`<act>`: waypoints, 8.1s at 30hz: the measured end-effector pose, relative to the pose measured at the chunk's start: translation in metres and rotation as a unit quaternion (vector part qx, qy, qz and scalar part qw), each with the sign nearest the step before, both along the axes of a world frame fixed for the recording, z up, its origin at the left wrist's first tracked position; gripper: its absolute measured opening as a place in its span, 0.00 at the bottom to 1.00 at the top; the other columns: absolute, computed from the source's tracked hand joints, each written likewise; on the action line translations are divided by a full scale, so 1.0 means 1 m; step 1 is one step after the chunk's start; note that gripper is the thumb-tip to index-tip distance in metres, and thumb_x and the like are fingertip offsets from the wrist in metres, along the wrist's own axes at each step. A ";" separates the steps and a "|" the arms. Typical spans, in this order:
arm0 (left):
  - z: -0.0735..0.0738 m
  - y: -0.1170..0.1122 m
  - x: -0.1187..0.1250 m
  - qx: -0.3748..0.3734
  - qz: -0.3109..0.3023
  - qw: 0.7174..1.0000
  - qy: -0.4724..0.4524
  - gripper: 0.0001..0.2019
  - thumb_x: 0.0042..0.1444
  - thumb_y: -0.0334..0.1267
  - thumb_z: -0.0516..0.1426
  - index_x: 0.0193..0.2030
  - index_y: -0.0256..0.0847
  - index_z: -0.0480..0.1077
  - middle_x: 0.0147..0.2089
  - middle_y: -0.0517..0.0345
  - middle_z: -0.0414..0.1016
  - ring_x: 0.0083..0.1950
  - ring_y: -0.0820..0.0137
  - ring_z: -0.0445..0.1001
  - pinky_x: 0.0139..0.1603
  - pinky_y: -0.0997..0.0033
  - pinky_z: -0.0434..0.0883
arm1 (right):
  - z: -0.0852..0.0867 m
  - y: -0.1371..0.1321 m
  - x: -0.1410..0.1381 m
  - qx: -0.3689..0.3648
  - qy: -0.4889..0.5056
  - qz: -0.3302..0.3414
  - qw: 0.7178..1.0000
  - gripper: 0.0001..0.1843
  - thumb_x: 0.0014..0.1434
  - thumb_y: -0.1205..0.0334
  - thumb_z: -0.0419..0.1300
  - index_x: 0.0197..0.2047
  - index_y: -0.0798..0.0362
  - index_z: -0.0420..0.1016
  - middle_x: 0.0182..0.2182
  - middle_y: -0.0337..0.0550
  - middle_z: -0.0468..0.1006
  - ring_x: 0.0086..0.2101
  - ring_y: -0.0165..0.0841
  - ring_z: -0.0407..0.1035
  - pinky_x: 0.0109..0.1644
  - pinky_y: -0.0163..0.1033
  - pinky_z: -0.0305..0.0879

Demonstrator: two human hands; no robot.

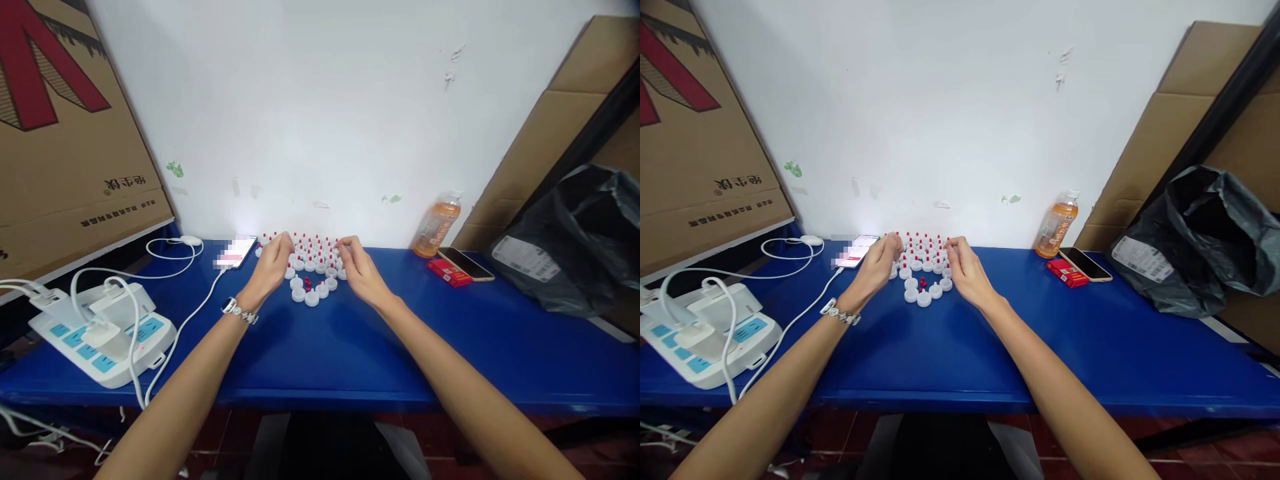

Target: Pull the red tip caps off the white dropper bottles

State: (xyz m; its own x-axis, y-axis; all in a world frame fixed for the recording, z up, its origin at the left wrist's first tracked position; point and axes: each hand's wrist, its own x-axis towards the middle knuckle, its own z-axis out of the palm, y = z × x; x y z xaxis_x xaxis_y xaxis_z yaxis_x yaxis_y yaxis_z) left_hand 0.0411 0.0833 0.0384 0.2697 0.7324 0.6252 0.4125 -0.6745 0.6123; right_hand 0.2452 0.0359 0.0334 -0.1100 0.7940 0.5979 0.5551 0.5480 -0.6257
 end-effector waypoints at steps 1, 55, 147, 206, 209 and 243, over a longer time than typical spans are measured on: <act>0.000 0.003 -0.004 0.000 -0.004 0.999 0.037 0.19 0.71 0.48 0.37 0.32 0.42 0.56 0.29 0.61 0.60 0.32 0.70 0.61 0.36 0.69 0.61 | 0.000 0.002 0.003 0.006 0.001 -0.008 1.000 0.13 0.71 0.54 0.45 0.49 0.51 0.65 0.33 0.39 0.71 0.31 0.31 0.64 0.38 0.37 0.62; -0.017 0.016 -0.033 -0.169 -0.074 0.971 0.153 0.07 0.50 0.38 0.59 0.35 0.38 0.73 0.30 0.56 0.77 0.31 0.69 0.76 0.32 0.72 0.70 | 0.007 0.075 -0.022 -0.070 -0.322 -0.111 0.938 0.12 0.60 0.57 0.59 0.40 0.53 0.81 0.35 0.49 0.80 0.43 0.43 0.68 0.52 0.49 0.58; -0.019 0.010 -0.022 -0.037 -0.053 0.979 0.193 0.13 0.63 0.45 0.53 0.37 0.41 0.74 0.40 0.53 0.72 0.42 0.64 0.71 0.44 0.62 0.68 | -0.001 0.064 -0.024 -0.119 -0.304 -0.011 0.945 0.06 0.52 0.66 0.62 0.33 0.50 0.82 0.31 0.40 0.82 0.33 0.34 0.74 0.36 0.35 0.61; -0.013 -0.011 0.006 -0.008 -0.044 0.990 0.131 0.15 0.71 0.45 0.40 0.35 0.43 0.57 0.33 0.60 0.64 0.36 0.69 0.65 0.38 0.67 0.61 | 0.001 0.005 -0.014 -0.042 -0.021 0.060 0.997 0.15 0.61 0.51 0.61 0.46 0.53 0.76 0.32 0.39 0.78 0.27 0.29 0.67 0.33 0.36 0.65; -0.012 -0.010 0.005 0.013 -0.056 0.989 0.137 0.16 0.71 0.44 0.40 0.36 0.42 0.60 0.34 0.58 0.68 0.37 0.68 0.67 0.39 0.67 0.62 | 0.003 0.004 -0.013 0.005 -0.042 0.089 0.995 0.15 0.63 0.55 0.61 0.50 0.52 0.75 0.37 0.41 0.77 0.33 0.31 0.70 0.39 0.37 0.68; -0.009 -0.020 0.010 -0.019 -0.015 0.991 0.135 0.16 0.71 0.48 0.39 0.40 0.43 0.60 0.38 0.55 0.66 0.41 0.65 0.66 0.44 0.64 0.66 | -0.001 0.010 -0.013 0.009 -0.047 0.098 0.994 0.16 0.70 0.53 0.47 0.44 0.51 0.72 0.37 0.41 0.75 0.37 0.32 0.69 0.44 0.38 0.64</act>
